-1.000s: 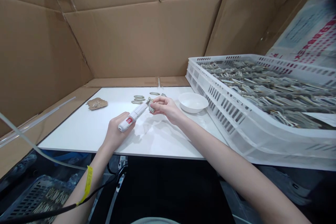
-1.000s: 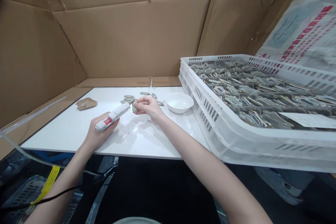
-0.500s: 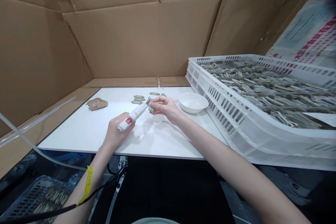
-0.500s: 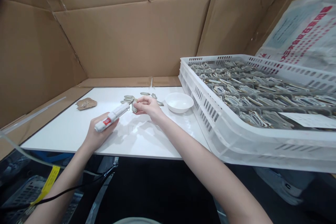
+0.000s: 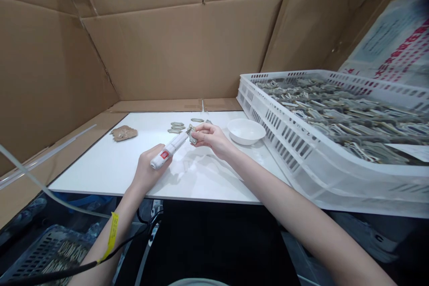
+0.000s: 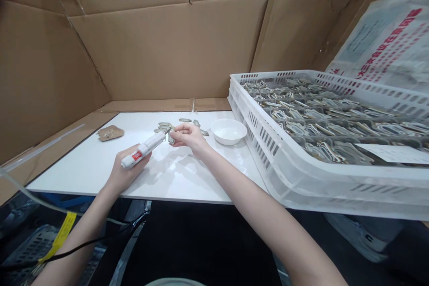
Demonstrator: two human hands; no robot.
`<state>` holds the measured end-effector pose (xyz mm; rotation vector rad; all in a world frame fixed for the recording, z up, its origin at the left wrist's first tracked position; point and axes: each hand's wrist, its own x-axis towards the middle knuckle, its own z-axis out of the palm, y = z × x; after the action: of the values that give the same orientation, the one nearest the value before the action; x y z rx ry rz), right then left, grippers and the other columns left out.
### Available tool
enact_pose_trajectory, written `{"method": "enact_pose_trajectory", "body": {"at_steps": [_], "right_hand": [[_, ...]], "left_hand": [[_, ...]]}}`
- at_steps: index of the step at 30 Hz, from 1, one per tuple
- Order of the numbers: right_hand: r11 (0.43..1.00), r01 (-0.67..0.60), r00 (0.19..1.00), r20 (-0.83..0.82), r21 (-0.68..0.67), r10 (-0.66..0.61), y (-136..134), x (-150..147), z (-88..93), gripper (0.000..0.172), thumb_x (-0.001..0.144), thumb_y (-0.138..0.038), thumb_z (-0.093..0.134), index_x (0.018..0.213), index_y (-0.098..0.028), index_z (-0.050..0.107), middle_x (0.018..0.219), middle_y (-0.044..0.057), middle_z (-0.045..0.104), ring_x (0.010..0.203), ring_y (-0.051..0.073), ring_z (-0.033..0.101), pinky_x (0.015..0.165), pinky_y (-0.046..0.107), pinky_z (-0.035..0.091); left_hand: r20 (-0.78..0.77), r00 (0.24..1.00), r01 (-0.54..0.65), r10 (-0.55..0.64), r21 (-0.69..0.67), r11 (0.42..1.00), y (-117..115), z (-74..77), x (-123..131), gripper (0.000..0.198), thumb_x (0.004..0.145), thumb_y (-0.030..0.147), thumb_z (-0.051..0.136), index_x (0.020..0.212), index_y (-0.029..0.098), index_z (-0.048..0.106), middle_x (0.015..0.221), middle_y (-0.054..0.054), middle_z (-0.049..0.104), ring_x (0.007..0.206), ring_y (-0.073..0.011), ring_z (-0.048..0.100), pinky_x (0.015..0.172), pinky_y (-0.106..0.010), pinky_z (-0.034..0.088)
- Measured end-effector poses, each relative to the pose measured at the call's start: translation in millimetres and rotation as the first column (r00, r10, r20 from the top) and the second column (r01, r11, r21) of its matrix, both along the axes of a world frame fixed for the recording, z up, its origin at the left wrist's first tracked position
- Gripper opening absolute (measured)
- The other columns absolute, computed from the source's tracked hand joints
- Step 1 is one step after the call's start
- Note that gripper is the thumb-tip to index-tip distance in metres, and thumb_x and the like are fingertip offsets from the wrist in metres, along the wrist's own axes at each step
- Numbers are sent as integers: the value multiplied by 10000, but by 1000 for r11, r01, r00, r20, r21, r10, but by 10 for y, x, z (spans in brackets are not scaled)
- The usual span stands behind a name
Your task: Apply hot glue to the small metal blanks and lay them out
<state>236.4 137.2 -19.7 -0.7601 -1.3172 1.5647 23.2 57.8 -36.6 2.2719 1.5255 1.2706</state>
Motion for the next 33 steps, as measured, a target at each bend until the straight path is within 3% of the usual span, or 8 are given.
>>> {"method": "enact_pose_trajectory", "body": {"at_steps": [13, 20, 33], "right_hand": [[999, 23, 1000, -13, -28, -23, -2, -13, 10, 358, 560, -343, 860, 759, -178, 613, 723, 12, 671, 638, 146, 665, 688, 315, 557], [997, 57, 998, -30, -58, -59, -4, -1, 52, 376, 542, -342, 876, 741, -177, 603, 699, 12, 678, 638, 143, 660, 639, 286, 548], [1000, -15, 999, -50, -16, 14, 34, 71, 93, 274, 601, -293, 836, 762, -176, 646, 712, 1, 650, 595, 132, 643, 611, 287, 510]], "left_hand": [[-4, 1000, -7, 7, 27, 1000, -17, 0, 9, 258, 858, 191, 576, 666, 196, 404, 642, 47, 434, 577, -96, 407, 555, -226, 331], [98, 994, -53, 44, 93, 994, -2, -21, -16, 301, 872, 246, 599, 646, 191, 408, 617, 50, 428, 546, -89, 395, 529, -225, 321], [141, 989, -57, 47, 65, 996, 4, -30, -18, 310, 868, 269, 617, 638, 188, 426, 611, 51, 446, 527, -83, 400, 512, -221, 327]]}}
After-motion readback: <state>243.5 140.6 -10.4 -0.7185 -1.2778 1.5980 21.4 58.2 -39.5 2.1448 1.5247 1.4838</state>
